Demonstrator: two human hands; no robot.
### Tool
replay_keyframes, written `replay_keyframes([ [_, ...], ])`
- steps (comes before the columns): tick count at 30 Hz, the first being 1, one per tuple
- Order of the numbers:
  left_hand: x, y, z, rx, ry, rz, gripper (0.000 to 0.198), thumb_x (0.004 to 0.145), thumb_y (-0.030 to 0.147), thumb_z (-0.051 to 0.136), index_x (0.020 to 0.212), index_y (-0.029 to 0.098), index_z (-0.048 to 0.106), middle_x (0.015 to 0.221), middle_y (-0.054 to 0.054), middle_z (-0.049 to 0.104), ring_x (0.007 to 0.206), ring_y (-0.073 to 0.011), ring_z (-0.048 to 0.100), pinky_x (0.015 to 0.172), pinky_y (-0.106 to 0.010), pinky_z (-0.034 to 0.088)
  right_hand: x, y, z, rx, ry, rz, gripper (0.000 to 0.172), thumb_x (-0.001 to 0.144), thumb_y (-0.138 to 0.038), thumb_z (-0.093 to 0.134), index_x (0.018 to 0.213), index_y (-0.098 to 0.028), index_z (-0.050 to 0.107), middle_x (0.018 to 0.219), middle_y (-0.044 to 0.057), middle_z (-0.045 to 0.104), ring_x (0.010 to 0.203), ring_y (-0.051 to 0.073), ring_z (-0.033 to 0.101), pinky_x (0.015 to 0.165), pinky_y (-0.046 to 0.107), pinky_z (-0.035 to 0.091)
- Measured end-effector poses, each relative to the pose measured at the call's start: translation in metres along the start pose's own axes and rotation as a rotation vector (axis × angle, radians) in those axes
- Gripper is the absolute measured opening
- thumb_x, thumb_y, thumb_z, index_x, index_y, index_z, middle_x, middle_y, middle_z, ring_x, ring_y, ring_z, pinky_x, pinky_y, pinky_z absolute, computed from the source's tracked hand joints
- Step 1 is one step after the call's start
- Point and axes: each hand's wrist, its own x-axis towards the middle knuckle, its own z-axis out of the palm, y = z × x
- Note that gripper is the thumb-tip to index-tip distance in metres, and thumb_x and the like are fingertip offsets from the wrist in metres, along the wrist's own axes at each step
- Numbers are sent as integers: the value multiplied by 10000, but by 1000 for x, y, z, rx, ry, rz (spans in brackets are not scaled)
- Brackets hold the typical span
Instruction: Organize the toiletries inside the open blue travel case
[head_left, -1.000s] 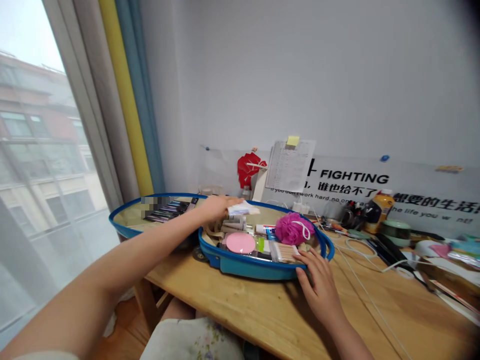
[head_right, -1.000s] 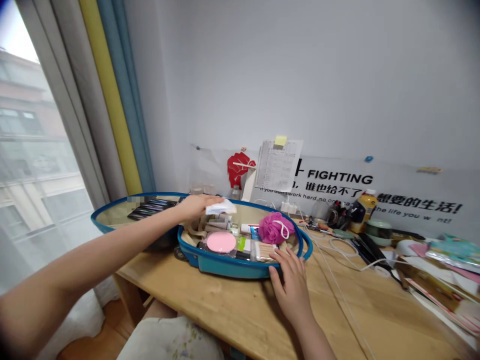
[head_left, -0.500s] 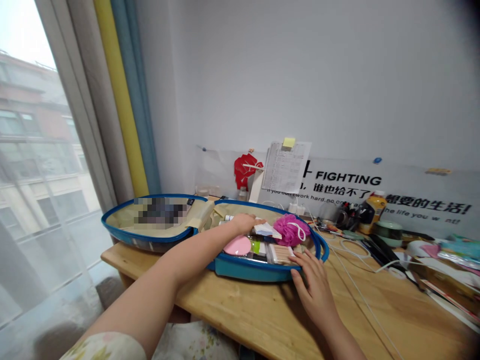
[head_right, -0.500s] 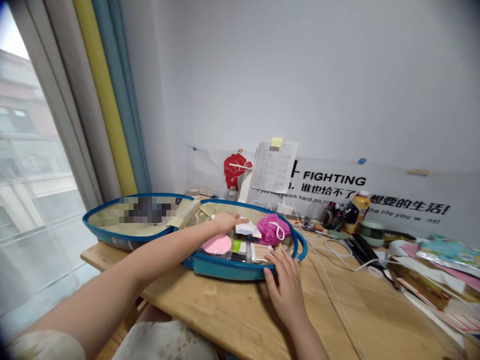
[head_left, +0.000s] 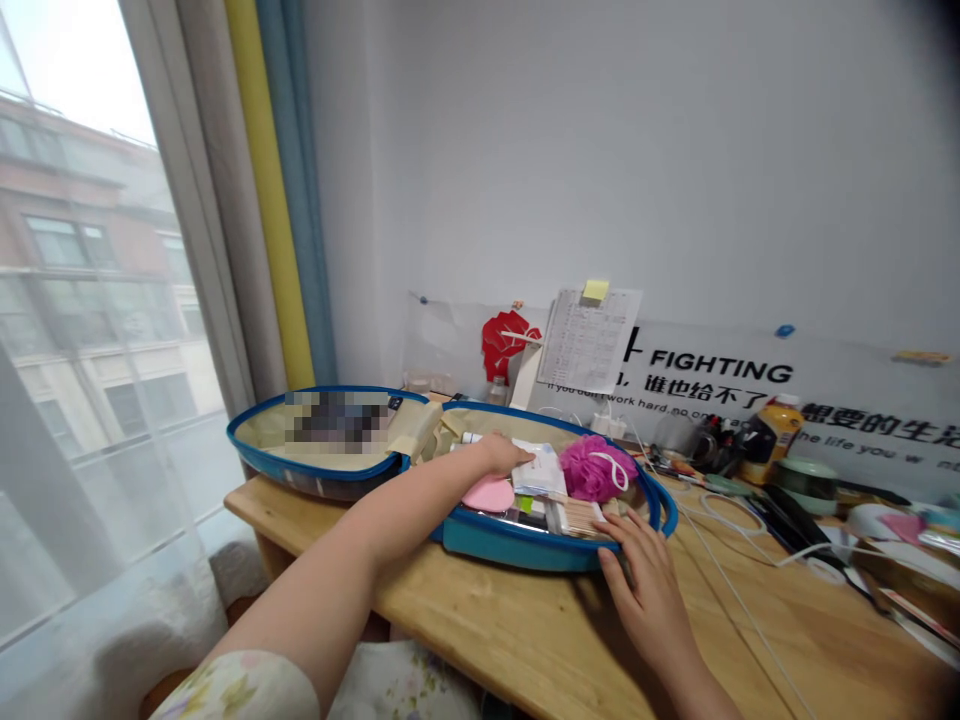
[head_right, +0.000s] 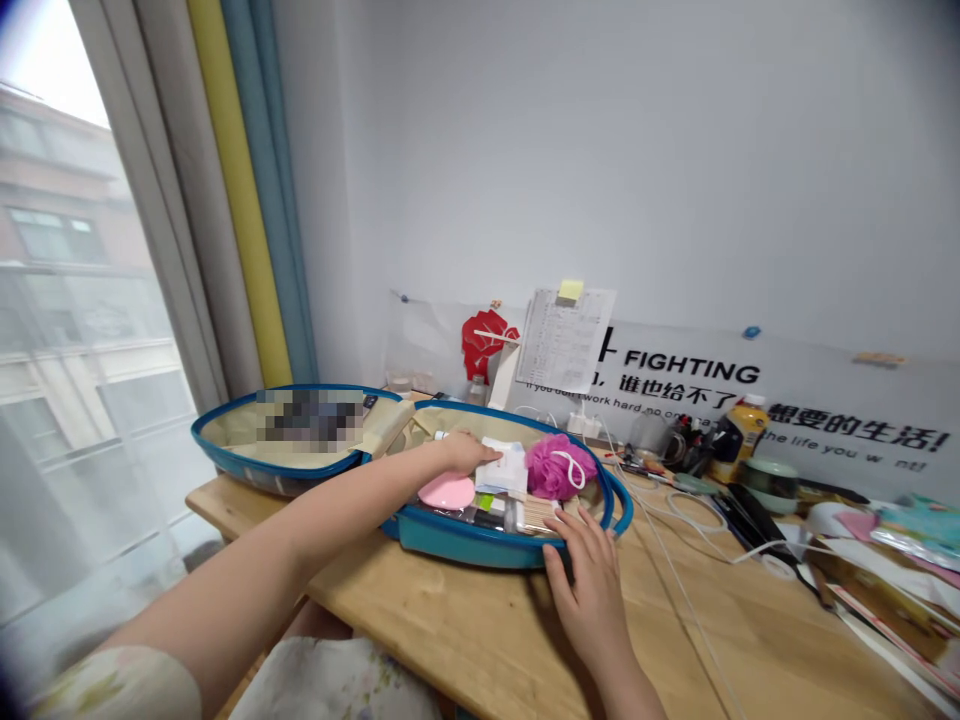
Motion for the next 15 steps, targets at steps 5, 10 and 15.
replay_keyframes([
  [5,-23,-14,-28,142,118,-96,550,870,289,480,1403,347,360,1365,-11,527,1241,-175,478,1046,-292,307,-2,3,2,18,-30,42,347,895,-437,400,1091,-239,607,1172,73,631,1217,288,476,999,545,354],
  [10,-91,-92,-54,243,182,-451,502,921,246,332,1423,251,328,1287,-87,584,1176,-210,540,992,-346,377,-2,2,4,20,-3,32,330,898,-433,397,1077,-248,603,1144,69,645,1207,295,483,986,571,349],
  [15,-174,-176,-37,336,54,-731,545,782,241,548,1306,111,482,1248,-234,570,1113,-334,574,891,-429,458,0,2,2,-22,-4,18,368,896,-452,374,1085,-243,611,1151,73,642,1193,285,500,985,528,369],
])
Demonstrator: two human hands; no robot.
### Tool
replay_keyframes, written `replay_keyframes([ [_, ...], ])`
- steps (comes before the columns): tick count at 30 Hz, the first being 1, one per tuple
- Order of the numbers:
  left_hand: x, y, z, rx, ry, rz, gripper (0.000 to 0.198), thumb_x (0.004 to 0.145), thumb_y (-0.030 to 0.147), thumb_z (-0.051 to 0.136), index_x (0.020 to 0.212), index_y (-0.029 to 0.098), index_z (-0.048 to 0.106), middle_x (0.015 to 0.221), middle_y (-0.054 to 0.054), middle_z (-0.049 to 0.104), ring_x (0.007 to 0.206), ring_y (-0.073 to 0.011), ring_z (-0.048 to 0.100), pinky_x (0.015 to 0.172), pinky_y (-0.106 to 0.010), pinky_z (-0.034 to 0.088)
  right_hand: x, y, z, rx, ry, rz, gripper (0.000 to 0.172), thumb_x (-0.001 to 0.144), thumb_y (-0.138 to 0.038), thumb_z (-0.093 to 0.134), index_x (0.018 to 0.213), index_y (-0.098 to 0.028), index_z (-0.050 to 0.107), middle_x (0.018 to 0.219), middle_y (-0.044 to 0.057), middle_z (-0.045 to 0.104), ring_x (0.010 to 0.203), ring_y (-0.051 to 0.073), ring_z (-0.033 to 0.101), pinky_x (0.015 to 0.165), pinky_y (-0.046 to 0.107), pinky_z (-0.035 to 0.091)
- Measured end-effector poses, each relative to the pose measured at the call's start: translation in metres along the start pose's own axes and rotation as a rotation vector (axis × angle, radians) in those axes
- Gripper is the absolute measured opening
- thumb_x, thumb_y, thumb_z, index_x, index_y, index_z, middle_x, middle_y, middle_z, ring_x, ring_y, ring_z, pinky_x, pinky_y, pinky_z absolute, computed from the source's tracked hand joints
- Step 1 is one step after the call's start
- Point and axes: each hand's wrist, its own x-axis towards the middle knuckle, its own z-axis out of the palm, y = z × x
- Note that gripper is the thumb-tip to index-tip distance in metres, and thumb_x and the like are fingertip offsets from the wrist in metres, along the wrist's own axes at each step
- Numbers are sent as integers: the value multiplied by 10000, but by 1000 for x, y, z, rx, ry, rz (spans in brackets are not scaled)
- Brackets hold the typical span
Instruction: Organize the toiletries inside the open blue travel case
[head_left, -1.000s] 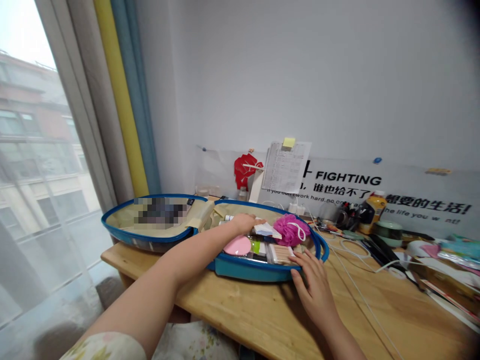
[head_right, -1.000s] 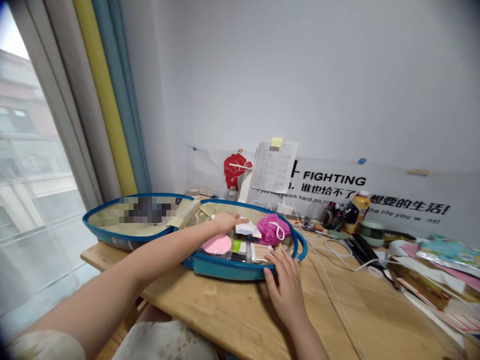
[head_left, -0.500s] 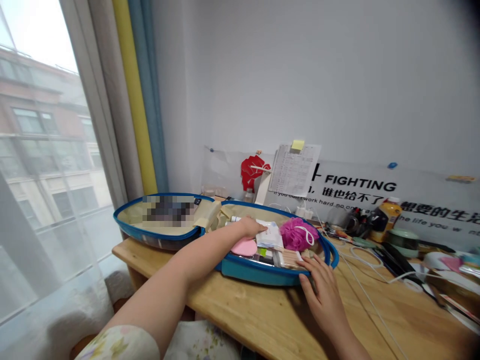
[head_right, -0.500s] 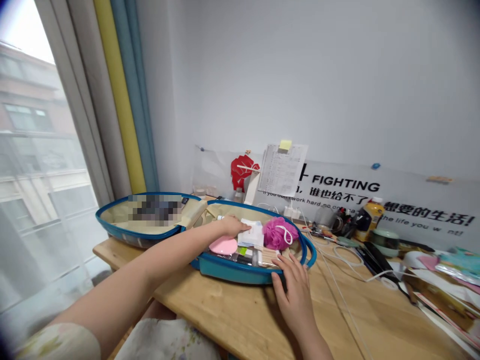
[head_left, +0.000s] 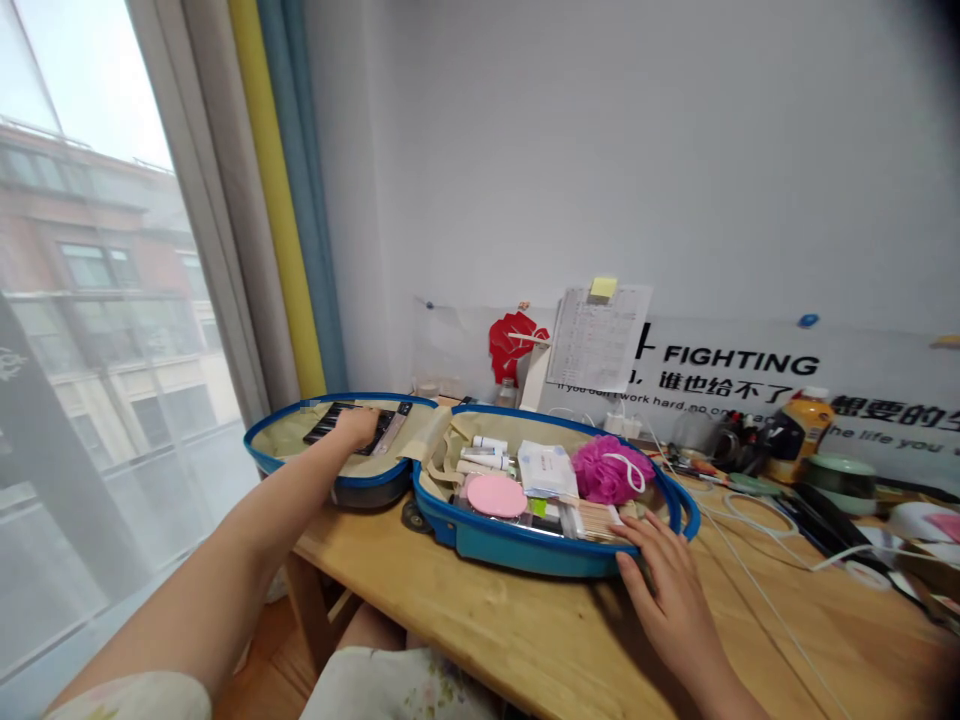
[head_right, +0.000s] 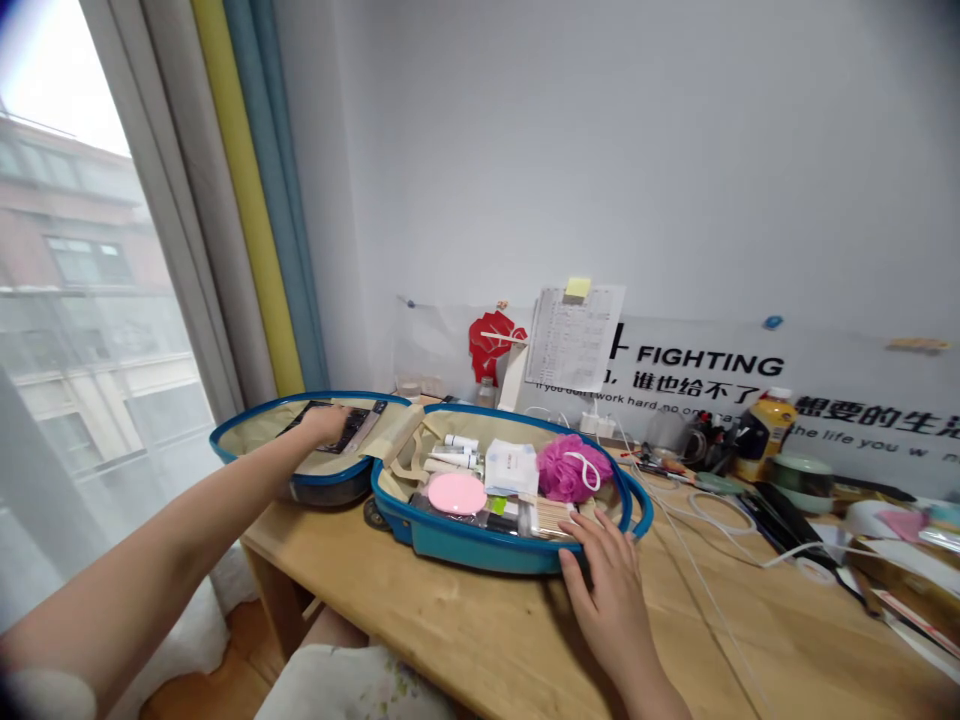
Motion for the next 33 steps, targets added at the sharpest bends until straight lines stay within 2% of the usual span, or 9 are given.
replay_keyframes([
  [3,-4,-36,28,58,-64,-4,647,689,300,664,1291,123,509,1241,-244,572,1117,-346,572,914,-434,452,0,1,-1,-17,-18,6,373,890,-455,378,1092,-243,610,1155,68,641,1202,277,499,996,504,373],
  [6,-1,-51,46,90,-96,52,750,636,333,729,1320,144,488,1241,-233,580,1134,-336,567,944,-412,438,-1,1,0,-37,6,-27,365,893,-443,376,1102,-244,599,1150,72,640,1195,284,504,982,510,381],
  [12,15,-52,55,142,-104,161,791,633,257,746,1351,129,441,1290,-225,548,1148,-328,561,947,-395,432,-1,2,0,-58,30,-69,330,899,-414,391,1117,-250,576,1137,66,642,1165,291,520,955,525,388],
  [17,16,-45,54,192,-101,206,618,666,208,706,1246,107,519,1212,-227,601,1076,-317,604,896,-393,459,0,0,-1,-56,47,-73,316,901,-402,386,1102,-251,577,1120,61,647,1158,285,523,951,508,388],
  [23,1,-43,36,227,-40,222,505,692,200,655,1163,62,537,1116,-241,637,1018,-330,625,847,-397,477,0,1,-1,-57,31,-67,321,901,-404,386,1110,-253,577,1119,60,649,1152,285,524,965,514,371],
  [29,-21,-45,1,229,50,205,467,775,262,558,1190,62,484,1054,-211,658,904,-314,657,725,-368,504,1,0,-2,-26,23,-50,327,901,-424,392,1091,-247,591,1130,67,641,1177,282,503,972,516,372],
  [33,-37,-30,-27,227,140,250,490,783,269,541,1243,131,442,1079,-150,657,912,-264,651,718,-318,491,1,-1,-1,5,2,-23,336,900,-434,389,1096,-251,593,1127,64,644,1178,285,500,973,535,367],
])
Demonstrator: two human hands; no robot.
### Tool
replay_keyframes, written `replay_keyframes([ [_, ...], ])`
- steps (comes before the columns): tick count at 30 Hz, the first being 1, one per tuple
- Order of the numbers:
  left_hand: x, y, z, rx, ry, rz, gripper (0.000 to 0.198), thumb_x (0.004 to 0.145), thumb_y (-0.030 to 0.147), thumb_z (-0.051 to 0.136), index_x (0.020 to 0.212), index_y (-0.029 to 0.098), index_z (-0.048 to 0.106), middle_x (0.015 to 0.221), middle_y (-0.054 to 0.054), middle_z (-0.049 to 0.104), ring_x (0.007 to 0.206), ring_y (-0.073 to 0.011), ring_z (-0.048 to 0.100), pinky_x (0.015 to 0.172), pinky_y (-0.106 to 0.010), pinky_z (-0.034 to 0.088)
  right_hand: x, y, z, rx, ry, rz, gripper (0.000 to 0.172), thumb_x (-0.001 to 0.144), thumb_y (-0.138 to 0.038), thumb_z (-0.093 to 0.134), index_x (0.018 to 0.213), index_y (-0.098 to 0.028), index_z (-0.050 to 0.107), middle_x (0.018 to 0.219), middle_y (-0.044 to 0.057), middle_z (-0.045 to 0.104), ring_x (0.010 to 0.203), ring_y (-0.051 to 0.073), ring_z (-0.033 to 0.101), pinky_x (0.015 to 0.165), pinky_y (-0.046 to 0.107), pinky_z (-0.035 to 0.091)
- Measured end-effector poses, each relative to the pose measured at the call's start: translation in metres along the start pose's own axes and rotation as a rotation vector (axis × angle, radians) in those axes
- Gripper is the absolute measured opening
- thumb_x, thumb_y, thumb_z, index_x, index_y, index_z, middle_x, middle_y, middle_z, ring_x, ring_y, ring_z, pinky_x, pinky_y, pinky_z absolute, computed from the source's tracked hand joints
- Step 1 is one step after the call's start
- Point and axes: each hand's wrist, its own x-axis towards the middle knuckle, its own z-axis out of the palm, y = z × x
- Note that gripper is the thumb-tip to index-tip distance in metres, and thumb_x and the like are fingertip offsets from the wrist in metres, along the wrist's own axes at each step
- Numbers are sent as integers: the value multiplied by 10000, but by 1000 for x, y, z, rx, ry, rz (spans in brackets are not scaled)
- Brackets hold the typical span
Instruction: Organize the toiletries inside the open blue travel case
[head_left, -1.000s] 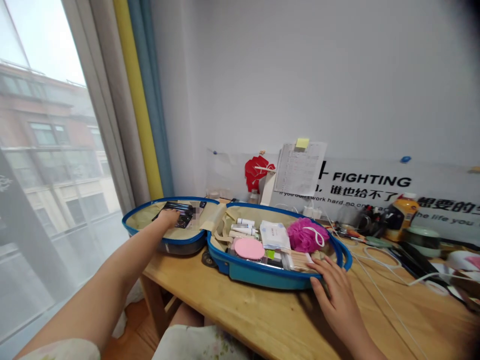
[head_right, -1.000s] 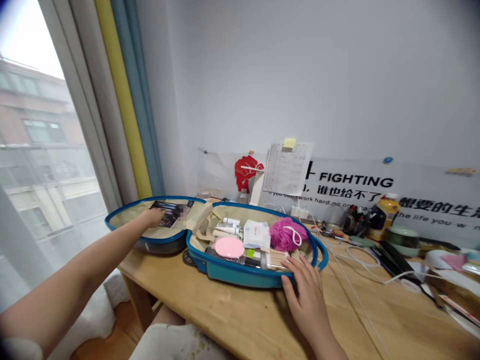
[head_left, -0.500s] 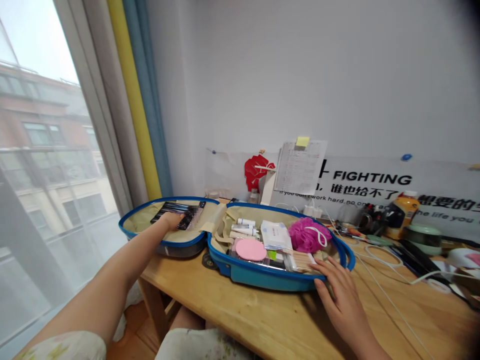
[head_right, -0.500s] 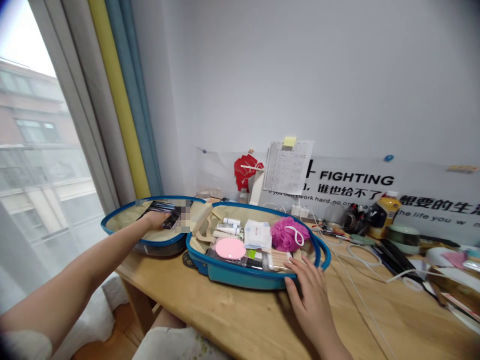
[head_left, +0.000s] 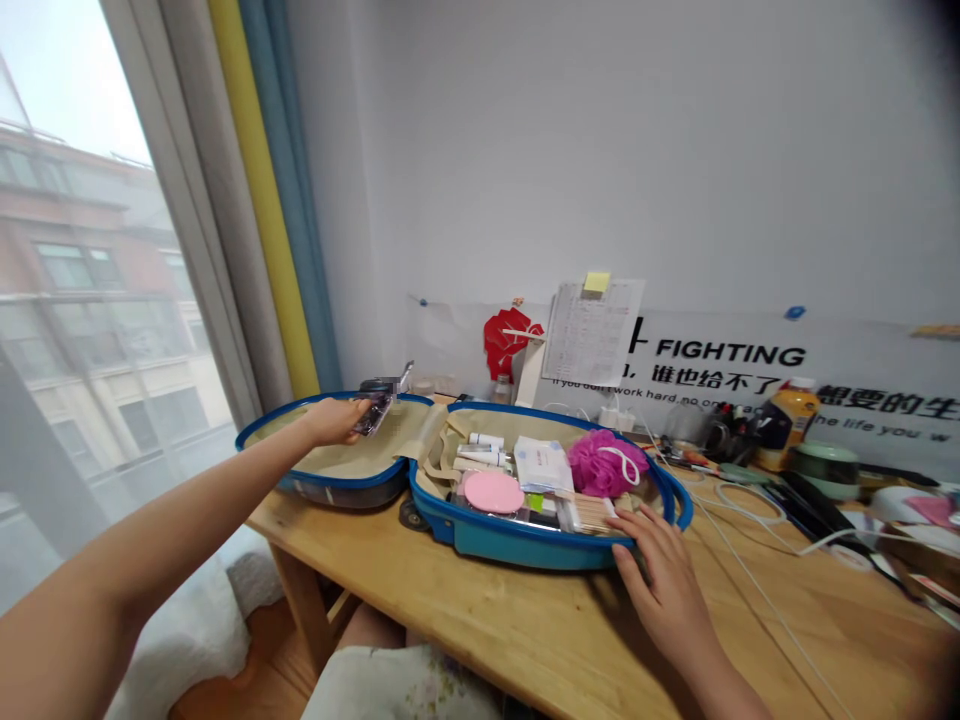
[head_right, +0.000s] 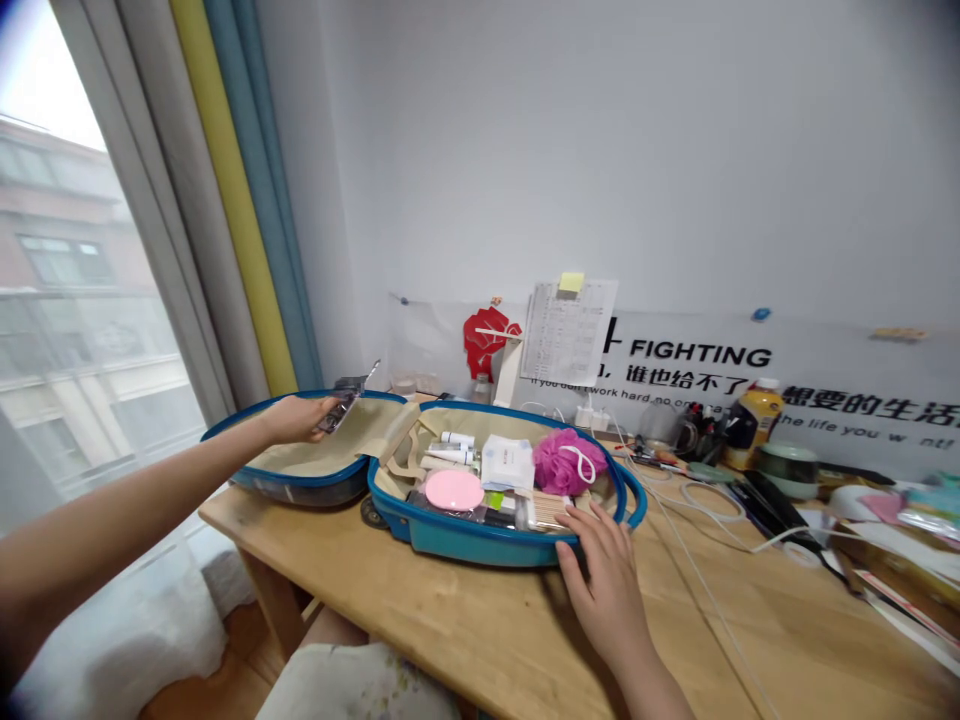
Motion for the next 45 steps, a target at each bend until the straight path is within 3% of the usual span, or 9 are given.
replay_keyframes([
  [5,2,30,-42,64,172,202,511,790,258,557,1280,219,418,1020,-91,663,893,-217,638,628,-251,457,-1,2,2,31,-20,36,361,896,-453,384,1099,-252,605,1143,68,639,1195,286,490,999,547,344],
  [9,19,64,-61,141,263,452,483,777,183,572,1239,271,460,1077,-67,635,878,-188,616,594,-231,420,-1,2,1,29,-31,39,352,894,-450,392,1077,-243,611,1130,71,645,1194,291,489,994,548,352],
  [17,56,119,-49,71,357,756,335,812,117,528,1083,313,542,932,-56,643,772,-190,603,627,-293,394,-1,0,2,16,3,22,356,900,-442,390,1092,-235,605,1148,82,641,1184,291,501,982,551,363],
  [26,54,131,-30,-25,244,810,348,824,87,492,1089,290,592,799,-44,668,719,-188,606,641,-310,407,0,0,0,34,-18,38,339,893,-443,408,1080,-239,605,1143,72,645,1200,297,490,989,566,355],
  [32,48,136,-30,-59,208,749,469,815,84,513,1237,289,529,720,-8,675,659,-180,616,665,-297,443,0,3,1,42,-24,43,362,896,-451,393,1081,-229,611,1138,86,639,1195,293,489,990,561,360],
  [35,32,124,-39,-137,240,618,526,820,79,488,1311,268,474,1027,-48,692,862,-184,647,779,-291,459,0,3,2,42,-21,49,368,892,-457,391,1072,-231,618,1142,84,639,1197,293,488,993,560,360],
  [38,1,103,-40,-324,326,336,453,888,169,423,1331,259,456,1285,-40,585,1114,-179,570,951,-292,406,0,3,2,41,-22,55,380,894,-465,377,1076,-239,622,1136,83,642,1196,295,490,993,561,359],
  [41,-41,81,-21,-425,395,50,403,958,292,299,1302,216,493,1310,-51,568,1183,-189,522,1035,-334,351,0,3,1,42,-34,62,394,897,-476,364,1087,-245,621,1127,81,645,1197,301,488,988,571,355],
  [45,-90,62,27,-446,375,-181,430,961,374,261,1255,221,535,1286,-53,587,1196,-210,509,1080,-405,302,0,4,1,40,-49,84,394,890,-486,378,1069,-238,626,1135,81,642,1204,294,484,997,553,357],
])
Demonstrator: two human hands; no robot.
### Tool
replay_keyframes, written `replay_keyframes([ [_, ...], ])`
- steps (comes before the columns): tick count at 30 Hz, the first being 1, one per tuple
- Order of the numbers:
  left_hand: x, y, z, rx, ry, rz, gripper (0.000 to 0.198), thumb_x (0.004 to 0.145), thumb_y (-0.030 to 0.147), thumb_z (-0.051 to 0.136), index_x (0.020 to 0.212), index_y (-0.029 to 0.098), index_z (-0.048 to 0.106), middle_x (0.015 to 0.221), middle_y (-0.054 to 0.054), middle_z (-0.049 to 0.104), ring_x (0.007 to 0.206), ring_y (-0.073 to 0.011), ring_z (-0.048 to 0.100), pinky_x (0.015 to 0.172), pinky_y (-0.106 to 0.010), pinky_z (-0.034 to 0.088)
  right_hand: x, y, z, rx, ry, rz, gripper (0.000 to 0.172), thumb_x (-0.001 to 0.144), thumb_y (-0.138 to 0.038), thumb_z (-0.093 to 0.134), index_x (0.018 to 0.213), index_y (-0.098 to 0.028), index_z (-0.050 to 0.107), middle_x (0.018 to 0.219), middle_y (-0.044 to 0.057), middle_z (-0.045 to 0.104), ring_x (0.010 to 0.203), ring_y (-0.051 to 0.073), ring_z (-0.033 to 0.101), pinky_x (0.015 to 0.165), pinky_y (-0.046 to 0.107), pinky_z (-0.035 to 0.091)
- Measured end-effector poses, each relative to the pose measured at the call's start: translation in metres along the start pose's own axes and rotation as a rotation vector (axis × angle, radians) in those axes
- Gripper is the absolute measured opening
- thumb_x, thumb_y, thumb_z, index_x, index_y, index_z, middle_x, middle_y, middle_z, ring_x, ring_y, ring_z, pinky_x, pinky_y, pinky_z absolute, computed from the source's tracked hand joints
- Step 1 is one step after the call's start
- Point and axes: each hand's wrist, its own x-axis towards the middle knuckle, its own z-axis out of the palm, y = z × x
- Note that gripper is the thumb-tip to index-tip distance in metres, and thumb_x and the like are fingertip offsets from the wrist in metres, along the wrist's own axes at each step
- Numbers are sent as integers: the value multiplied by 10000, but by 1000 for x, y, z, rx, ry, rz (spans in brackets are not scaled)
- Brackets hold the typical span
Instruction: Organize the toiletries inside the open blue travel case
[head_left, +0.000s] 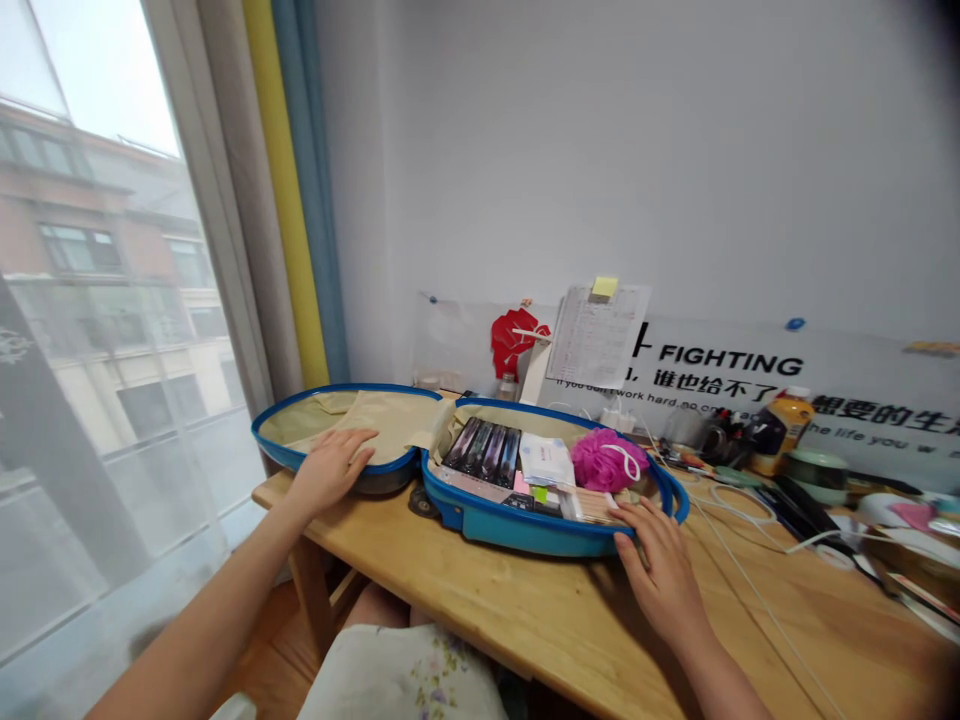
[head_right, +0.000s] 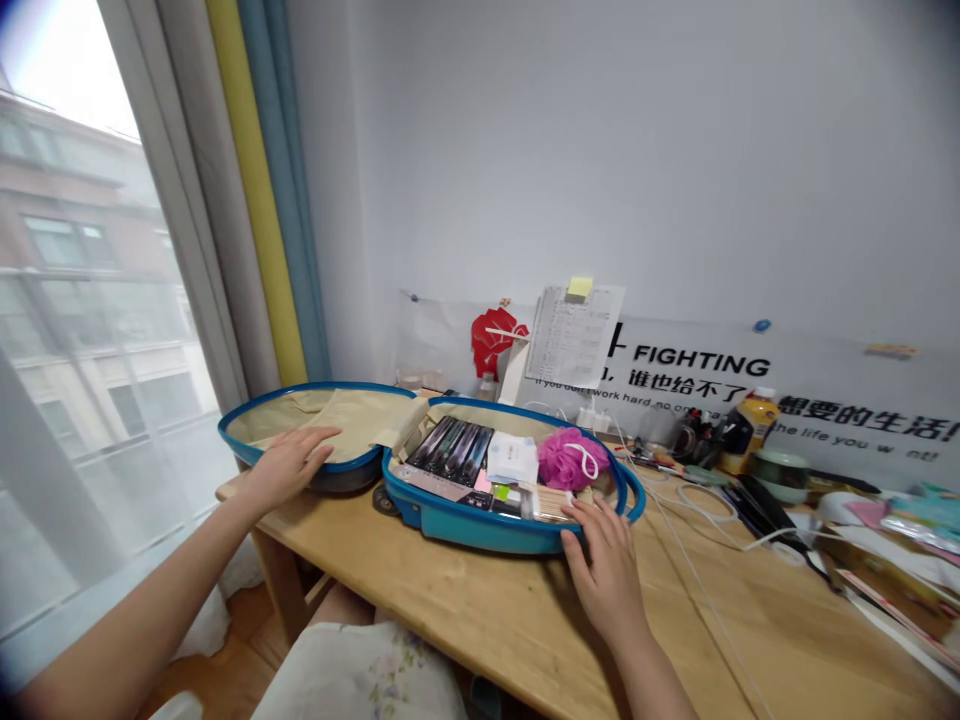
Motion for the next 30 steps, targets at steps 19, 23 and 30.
replay_keyframes([
  [19,-35,29,23,-148,-30,82,355,952,399,353,1070,271,662,1004,-34,713,955,-208,626,895,-358,407,36,53,-6,-164,-22,150,456,884,-462,270,1024,-237,641,1124,89,656,1207,288,490,1010,606,305],
  [23,-36,55,24,-173,-17,97,329,956,378,369,1063,273,662,1002,-38,714,938,-197,629,854,-346,420,40,71,-9,-178,-21,208,509,871,-493,226,984,-231,647,1113,98,657,1212,309,482,999,633,291],
  [30,-36,95,23,-124,-36,57,268,943,357,426,1083,289,643,981,-54,711,903,-210,633,795,-354,424,51,93,-15,-179,-44,282,616,854,-566,165,947,-207,656,1113,144,648,1220,342,472,942,608,355],
])
